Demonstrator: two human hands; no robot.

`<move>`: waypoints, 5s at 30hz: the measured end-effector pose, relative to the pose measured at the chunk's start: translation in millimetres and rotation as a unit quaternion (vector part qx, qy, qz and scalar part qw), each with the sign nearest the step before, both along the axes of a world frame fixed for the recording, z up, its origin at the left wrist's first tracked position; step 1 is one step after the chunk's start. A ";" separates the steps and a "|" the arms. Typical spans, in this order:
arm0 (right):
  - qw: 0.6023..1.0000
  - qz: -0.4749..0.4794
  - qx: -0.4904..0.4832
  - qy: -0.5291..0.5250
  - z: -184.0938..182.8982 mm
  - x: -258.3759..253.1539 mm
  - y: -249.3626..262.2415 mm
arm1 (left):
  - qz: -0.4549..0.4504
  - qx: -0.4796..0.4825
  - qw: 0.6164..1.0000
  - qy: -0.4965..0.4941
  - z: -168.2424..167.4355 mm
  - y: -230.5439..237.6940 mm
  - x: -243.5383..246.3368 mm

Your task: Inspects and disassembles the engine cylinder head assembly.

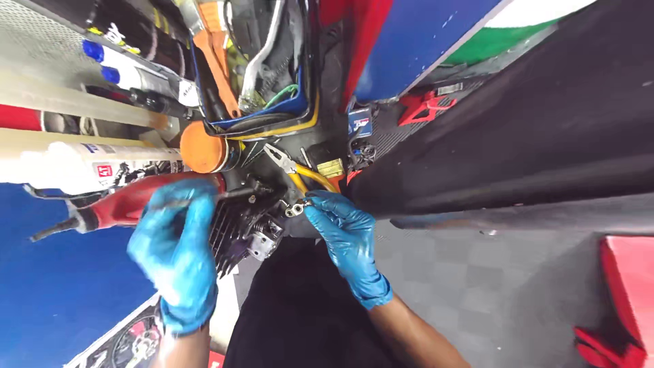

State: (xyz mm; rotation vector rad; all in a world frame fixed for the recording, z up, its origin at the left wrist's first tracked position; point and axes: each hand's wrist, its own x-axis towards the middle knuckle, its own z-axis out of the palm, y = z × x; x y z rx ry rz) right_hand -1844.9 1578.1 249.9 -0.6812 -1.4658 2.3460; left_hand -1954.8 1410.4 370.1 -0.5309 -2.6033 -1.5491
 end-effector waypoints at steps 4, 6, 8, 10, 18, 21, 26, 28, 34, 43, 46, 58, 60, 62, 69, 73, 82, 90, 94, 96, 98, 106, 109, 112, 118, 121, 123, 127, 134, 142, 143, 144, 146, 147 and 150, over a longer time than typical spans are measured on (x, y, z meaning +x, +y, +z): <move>0.999 0.011 -0.032 -0.004 9.9 1.9 4.4 | 0.043 -0.073 0.986 -0.145 -27.0 2.2 -47.2; 0.998 0.015 -0.065 0.000 14.2 2.3 6.7 | 0.071 -0.098 0.970 -0.209 -35.1 3.9 -62.7; 0.997 0.014 -0.080 0.003 19.7 1.2 8.2 | 0.082 -0.116 0.960 -0.239 -37.8 6.2 -72.2; 0.997 0.019 -0.079 0.004 25.2 -0.1 9.8 | 0.087 -0.110 0.953 -0.268 -40.4 7.3 -77.9; 0.997 0.041 -0.057 0.021 47.7 -6.0 18.5 | 0.096 -0.217 0.931 -0.276 -39.2 -0.3 -77.4; 0.998 0.059 -0.033 0.010 64.2 -12.1 24.7 | 0.037 -0.161 0.977 -0.139 -7.8 -2.2 -40.7; 0.996 0.087 -0.012 0.009 98.8 -25.0 28.3 | -0.144 0.043 0.982 -0.117 6.1 5.8 25.7; 0.995 0.096 -0.021 0.019 109.6 -29.5 26.9 | -0.139 0.023 0.988 -0.057 -1.4 6.8 40.3; 0.987 0.141 -0.068 0.028 125.5 -36.3 21.0 | -0.049 0.032 0.997 0.051 4.5 8.6 53.1; 0.971 0.198 -0.127 0.033 128.7 -42.6 8.5 | -0.011 0.037 0.993 0.114 11.3 -1.9 59.7; 0.971 0.202 -0.126 0.031 128.7 -42.3 4.5 | -0.003 0.036 0.993 0.116 11.1 -5.4 61.5; 0.964 0.206 -0.158 0.048 127.4 -42.9 -2.6 | -0.014 0.062 0.991 0.117 10.5 -14.2 57.3; 0.963 0.208 -0.162 0.050 127.6 -42.9 -2.8 | -0.018 0.065 0.991 0.113 11.1 -15.5 56.4; 0.963 0.208 -0.166 0.046 127.5 -43.4 -3.3 | -0.018 0.068 0.992 0.109 11.1 -16.1 55.2; 0.959 0.210 -0.182 0.057 124.0 -45.6 -3.9 | -0.026 0.089 0.992 0.090 8.6 -17.5 51.0; 0.958 0.212 -0.172 0.084 121.2 -44.1 -3.1 | -0.039 0.121 0.989 0.073 5.5 -18.5 48.3; 0.955 0.212 -0.199 0.055 122.4 -44.7 -1.5 | -0.047 0.170 0.983 0.041 3.3 -16.6 44.3; 0.926 0.227 -0.299 0.033 124.9 -47.4 -0.5 | -0.037 0.196 0.979 0.047 2.5 -13.4 40.2; 0.926 0.246 -0.287 0.029 130.7 -51.8 2.3 | -0.029 0.185 0.980 0.059 3.8 -13.1 37.1; 0.926 0.245 -0.285 0.020 133.0 -57.6 3.3 | -0.023 0.175 0.982 0.070 3.5 -12.6 32.8; 0.927 0.251 -0.279 0.015 133.8 -60.9 5.6 | -0.019 0.168 0.982 0.078 1.7 -10.1 30.3; 0.924 0.277 -0.261 0.021 121.1 -50.0 17.3 | -0.020 0.151 0.985 0.076 -8.3 0.3 42.3; 0.928 0.276 -0.249 0.020 110.1 -41.8 23.5 | -0.028 0.132 0.989 0.060 -10.9 1.5 49.1; 0.936 0.245 -0.251 0.019 94.4 -31.9 32.4 | -0.032 0.117 0.991 0.050 -13.6 4.6 54.8; 0.946 0.185 -0.264 0.017 59.5 -7.6 41.4 | -0.038 0.067 0.997 0.022 -17.0 10.6 68.5; 0.952 0.185 -0.245 0.016 53.6 -2.1 43.7 | -0.045 0.058 0.997 0.011 -16.1 15.7 74.2; 0.956 0.180 -0.230 0.014 52.9 -0.6 46.7 | -0.047 0.058 0.997 0.010 -15.7 17.7 77.2; 0.961 0.185 -0.203 0.028 54.1 1.6 49.1 | -0.054 0.046 0.997 0.010 -15.6 18.3 82.4; 0.955 0.234 -0.176 0.045 75.5 -0.4 29.9 | -0.047 0.031 0.998 0.038 -11.6 22.6 83.6; 0.930 0.291 -0.219 0.051 115.8 8.5 22.9 | -0.013 0.057 0.990 0.129 16.0 31.1 98.3; 0.926 0.298 -0.225 0.051 122.0 10.3 21.9 | -0.010 0.064 0.988 0.142 19.3 31.0 100.3; 0.922 0.301 -0.238 0.056 127.3 11.9 20.6 | -0.007 0.068 0.986 0.153 22.9 30.6 102.2; 0.908 0.310 -0.273 0.069 134.8 14.4 18.5 | 0.000 0.072 0.983 0.169 29.2 29.1 104.7; 0.900 0.316 -0.292 0.075 137.4 15.6 17.3 | 0.003 0.076 0.981 0.176 31.0 28.1 105.6; 0.877 0.330 -0.340 0.080 142.9 18.0 12.2 | 0.015 0.091 0.977 0.190 35.4 25.1 106.3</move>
